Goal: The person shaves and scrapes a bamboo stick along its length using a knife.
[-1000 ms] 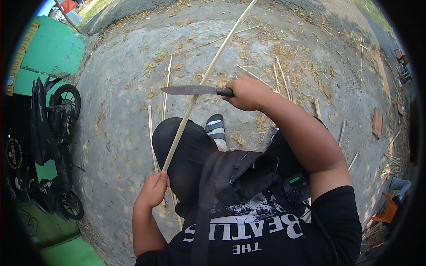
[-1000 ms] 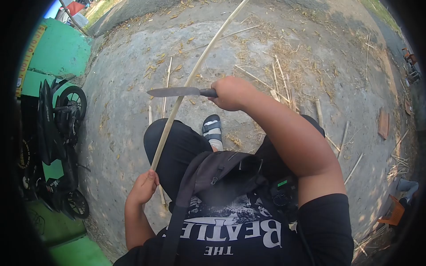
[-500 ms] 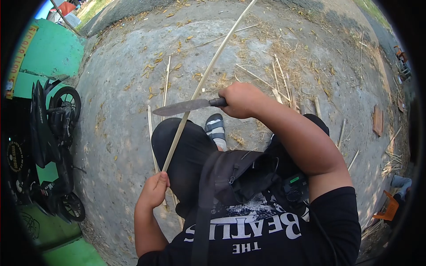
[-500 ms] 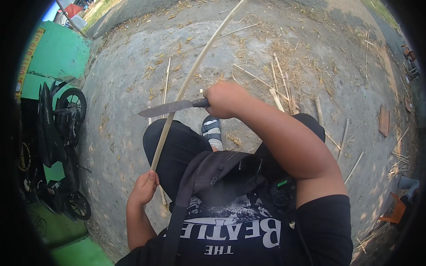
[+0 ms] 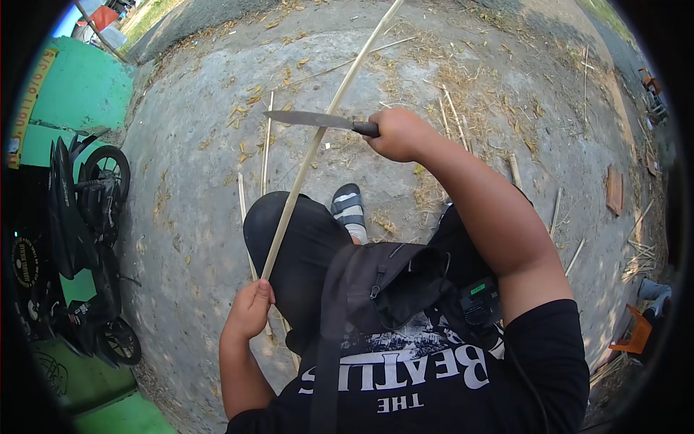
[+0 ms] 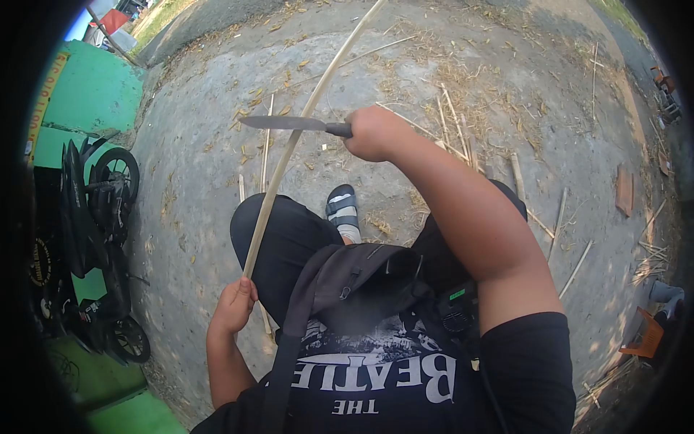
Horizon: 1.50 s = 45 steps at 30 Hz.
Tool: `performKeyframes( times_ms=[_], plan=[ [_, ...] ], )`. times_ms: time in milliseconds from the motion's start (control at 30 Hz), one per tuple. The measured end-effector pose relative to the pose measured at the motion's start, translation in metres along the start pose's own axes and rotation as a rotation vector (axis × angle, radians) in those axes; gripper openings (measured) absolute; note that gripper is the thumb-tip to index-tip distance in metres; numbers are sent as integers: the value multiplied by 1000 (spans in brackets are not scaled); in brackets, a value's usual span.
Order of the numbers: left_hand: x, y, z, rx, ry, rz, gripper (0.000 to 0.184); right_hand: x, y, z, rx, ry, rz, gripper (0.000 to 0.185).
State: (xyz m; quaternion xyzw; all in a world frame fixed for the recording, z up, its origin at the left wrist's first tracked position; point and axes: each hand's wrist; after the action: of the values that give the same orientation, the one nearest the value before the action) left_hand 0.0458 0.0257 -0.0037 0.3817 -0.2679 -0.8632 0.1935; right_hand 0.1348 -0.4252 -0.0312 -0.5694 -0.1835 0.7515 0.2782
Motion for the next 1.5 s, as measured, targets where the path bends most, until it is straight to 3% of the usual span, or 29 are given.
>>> performKeyframes(
  times_ms=[33,200,333,433,567,833,967,1033,1133,1233,1333,1433,1500],
  plan=[
    [-2,2,0,-7,-8,-11,63,-5,9,-7,82,82,-50,33],
    [-6,6,1,-76,-54,8,64,5,14,-4,-53,99,-99,28],
    [-3,2,0,-24,-39,-9,63,16,-17,21,-174,-56,28,23],
    [-1,-2,-1,-5,-17,-18,63,-5,-12,13,-122,-36,178,24],
    [-2,6,3,-14,5,-41,64,-21,28,-11,109,107,102,24],
    [0,1,-2,17,-3,-56,63,-4,-22,27,-119,24,154,23],
    [-2,3,2,9,13,-65,62,-21,24,-12,147,150,-43,28],
    [-4,6,2,7,18,-72,62,-27,40,-11,71,115,39,27],
    [-4,-1,1,-7,8,-73,61,-22,22,-1,3,102,-82,27],
    [-2,-1,-3,3,-6,-79,62,-10,-9,16,-140,-22,129,28],
    [-3,4,-2,37,19,-115,62,-7,-10,16,-142,-23,170,29],
    [-4,3,-1,34,35,-130,62,-20,39,-16,139,131,-92,29],
    [-4,6,1,21,44,-128,62,-30,51,-11,109,115,-52,29]
  ],
)
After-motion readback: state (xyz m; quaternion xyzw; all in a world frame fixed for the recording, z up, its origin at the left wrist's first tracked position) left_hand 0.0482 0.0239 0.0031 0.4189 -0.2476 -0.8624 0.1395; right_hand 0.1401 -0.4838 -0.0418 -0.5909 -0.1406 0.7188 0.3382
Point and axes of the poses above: each hand's wrist, its own z-axis away from the middle knuckle, its own x-axis out of the palm, y = z × x, and after that the axes turned 6 degrees about -z, right-handed
